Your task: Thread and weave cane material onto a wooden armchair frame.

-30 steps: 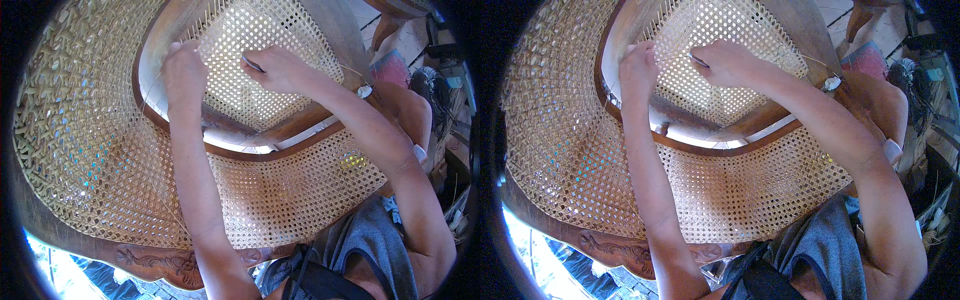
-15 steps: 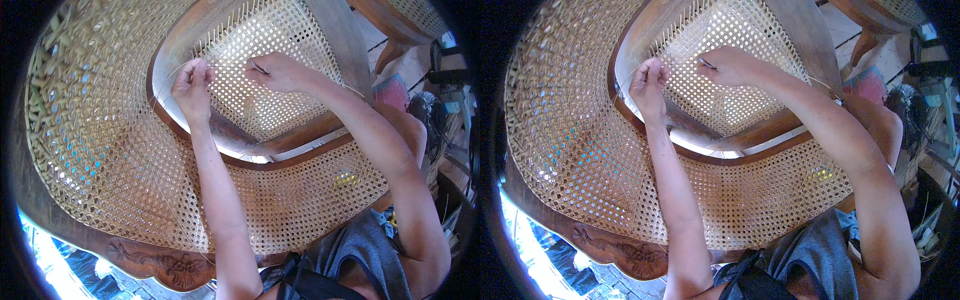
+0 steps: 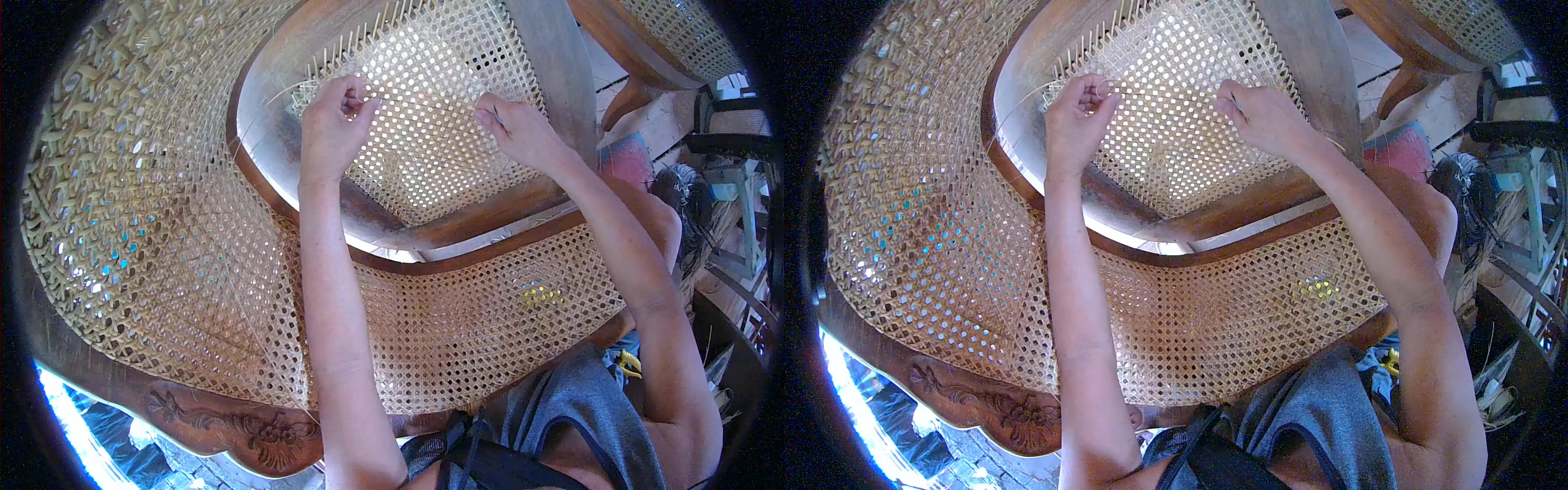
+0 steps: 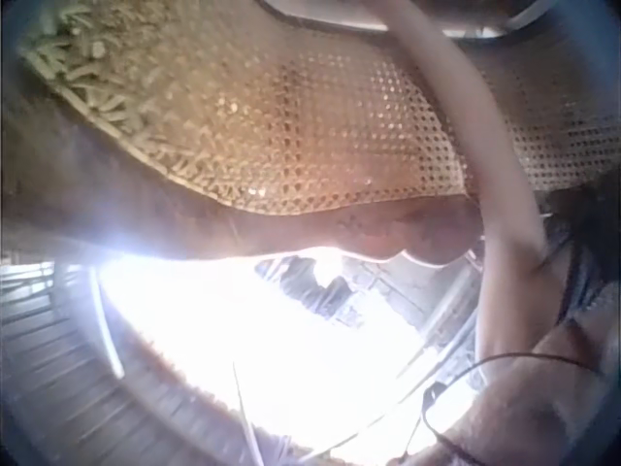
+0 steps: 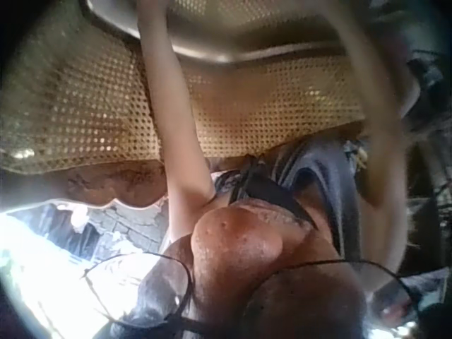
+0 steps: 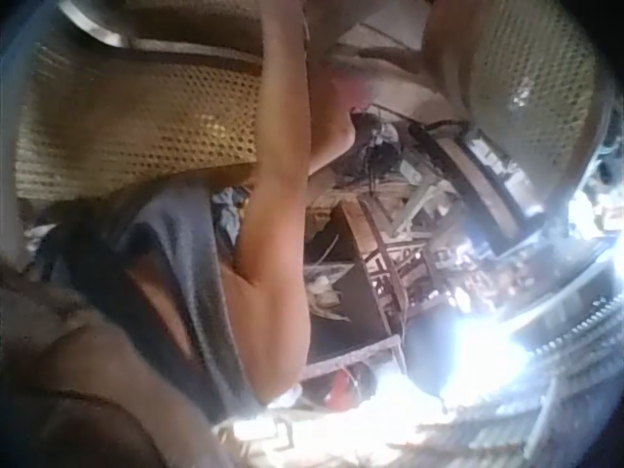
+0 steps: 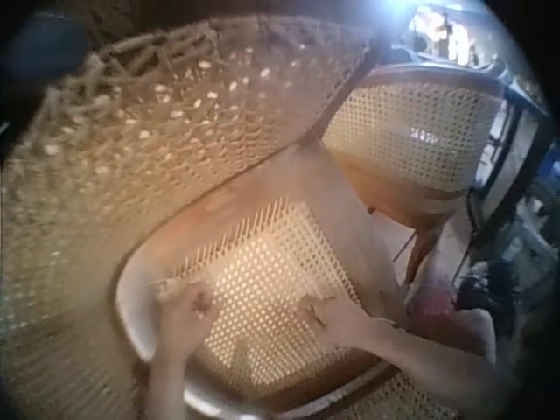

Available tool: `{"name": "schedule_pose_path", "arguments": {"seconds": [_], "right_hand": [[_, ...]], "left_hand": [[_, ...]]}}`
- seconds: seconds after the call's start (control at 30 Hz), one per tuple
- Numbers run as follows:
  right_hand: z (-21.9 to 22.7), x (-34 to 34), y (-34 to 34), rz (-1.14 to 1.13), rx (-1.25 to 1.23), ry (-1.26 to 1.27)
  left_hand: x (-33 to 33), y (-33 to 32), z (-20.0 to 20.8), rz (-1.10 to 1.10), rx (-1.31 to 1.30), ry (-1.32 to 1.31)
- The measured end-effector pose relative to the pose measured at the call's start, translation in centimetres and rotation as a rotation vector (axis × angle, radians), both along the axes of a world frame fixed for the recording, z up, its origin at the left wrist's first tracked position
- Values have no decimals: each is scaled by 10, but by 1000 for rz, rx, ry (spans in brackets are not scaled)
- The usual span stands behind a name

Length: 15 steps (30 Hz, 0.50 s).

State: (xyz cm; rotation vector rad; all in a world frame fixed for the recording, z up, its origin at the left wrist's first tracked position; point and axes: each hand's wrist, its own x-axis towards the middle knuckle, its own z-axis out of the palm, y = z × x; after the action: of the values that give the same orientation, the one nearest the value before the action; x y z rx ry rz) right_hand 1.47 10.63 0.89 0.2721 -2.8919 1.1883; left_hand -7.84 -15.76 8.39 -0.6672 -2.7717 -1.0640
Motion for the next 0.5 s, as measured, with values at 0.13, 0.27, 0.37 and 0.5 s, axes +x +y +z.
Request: {"name": "schedule_pose_path", "arguments": {"seconds": [0.13,0.27,0.37,0.5], "right_hand": [[-2,3,-3,-4,37,20],[3,4,-3,-13,22,-81],[0,4,-5,-39,-10,-78],[0,1,-4,-28,2,-76]], "left_hand": [[1,-2,-2,17,72,12],[-8,-5,0,-23,50,127],[-12,-7,2,-52,32,141],[-12,-12,7,-95,196,-123]]}}
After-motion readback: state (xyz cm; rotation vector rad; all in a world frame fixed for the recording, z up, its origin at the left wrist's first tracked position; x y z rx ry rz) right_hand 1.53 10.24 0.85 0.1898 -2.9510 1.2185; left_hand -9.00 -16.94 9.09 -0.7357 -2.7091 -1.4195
